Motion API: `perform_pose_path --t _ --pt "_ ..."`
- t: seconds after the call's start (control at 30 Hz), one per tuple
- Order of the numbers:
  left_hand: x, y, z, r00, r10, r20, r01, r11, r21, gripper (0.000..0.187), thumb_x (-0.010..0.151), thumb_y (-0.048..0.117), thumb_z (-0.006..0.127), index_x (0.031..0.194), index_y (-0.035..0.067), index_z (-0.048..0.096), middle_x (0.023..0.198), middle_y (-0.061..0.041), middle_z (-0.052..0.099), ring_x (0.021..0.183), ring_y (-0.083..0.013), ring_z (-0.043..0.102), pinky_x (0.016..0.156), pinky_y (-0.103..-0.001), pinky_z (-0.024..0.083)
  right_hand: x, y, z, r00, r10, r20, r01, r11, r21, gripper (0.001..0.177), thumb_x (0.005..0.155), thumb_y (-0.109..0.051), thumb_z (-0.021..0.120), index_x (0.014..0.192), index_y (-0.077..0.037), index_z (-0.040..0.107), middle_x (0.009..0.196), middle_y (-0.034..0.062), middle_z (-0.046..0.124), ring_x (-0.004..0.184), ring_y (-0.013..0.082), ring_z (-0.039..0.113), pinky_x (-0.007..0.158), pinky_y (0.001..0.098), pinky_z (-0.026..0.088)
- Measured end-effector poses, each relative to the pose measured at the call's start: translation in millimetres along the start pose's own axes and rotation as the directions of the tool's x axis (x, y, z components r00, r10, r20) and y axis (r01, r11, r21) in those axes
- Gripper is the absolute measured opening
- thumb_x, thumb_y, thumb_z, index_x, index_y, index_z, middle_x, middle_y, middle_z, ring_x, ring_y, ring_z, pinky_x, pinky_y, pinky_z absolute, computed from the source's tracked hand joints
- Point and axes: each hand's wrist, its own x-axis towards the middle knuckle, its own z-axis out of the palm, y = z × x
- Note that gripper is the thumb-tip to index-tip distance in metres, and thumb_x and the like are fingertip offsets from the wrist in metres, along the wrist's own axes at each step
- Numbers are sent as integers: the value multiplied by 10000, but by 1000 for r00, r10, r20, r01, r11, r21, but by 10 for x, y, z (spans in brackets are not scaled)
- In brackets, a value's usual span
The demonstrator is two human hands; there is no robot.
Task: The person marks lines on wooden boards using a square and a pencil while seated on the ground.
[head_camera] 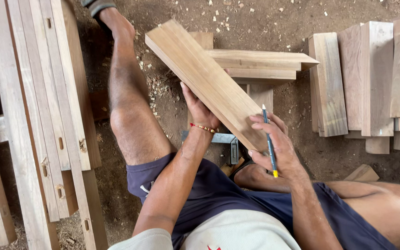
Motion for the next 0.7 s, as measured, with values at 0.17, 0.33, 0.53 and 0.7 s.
perform_pose_path --t 0.17,0.33,0.53,0.7 --pt "19 46 -82 998 -13 66 20 995 -95 1012 976 835 311 1589 30 341 1484 -290 514 1317 -370 569 1111 -469 501 -20 -6 16 998 -4 69 3 1000 14 792 666 -140 821 1387 -161 493 1536 74 520 1532 339 302 1273 514 271" --pt "42 86 -66 996 -53 68 63 987 -146 1026 947 845 273 1574 36 335 1478 -312 503 1334 -394 564 1095 -459 518 -98 68 -85 997 -47 -59 60 973 224 766 749 -114 817 1434 -120 473 1531 106 542 1551 310 372 1333 505 262" --pt "89 83 -118 988 32 149 -21 997 -72 985 981 820 257 1590 47 303 1444 -358 509 1303 -399 591 1054 -475 549 -135 166 -44 986 124 -113 -11 718 696 627 891 -41 731 1459 -79 467 1545 182 523 1516 275 454 1303 446 357" --pt "58 90 -88 998 62 31 -62 998 -25 949 969 787 265 1603 80 246 1439 -323 507 1291 -408 593 1049 -465 569 -129 179 26 982 146 -122 -29 749 662 638 896 -41 758 1460 -67 460 1557 182 514 1544 281 432 1337 442 341"
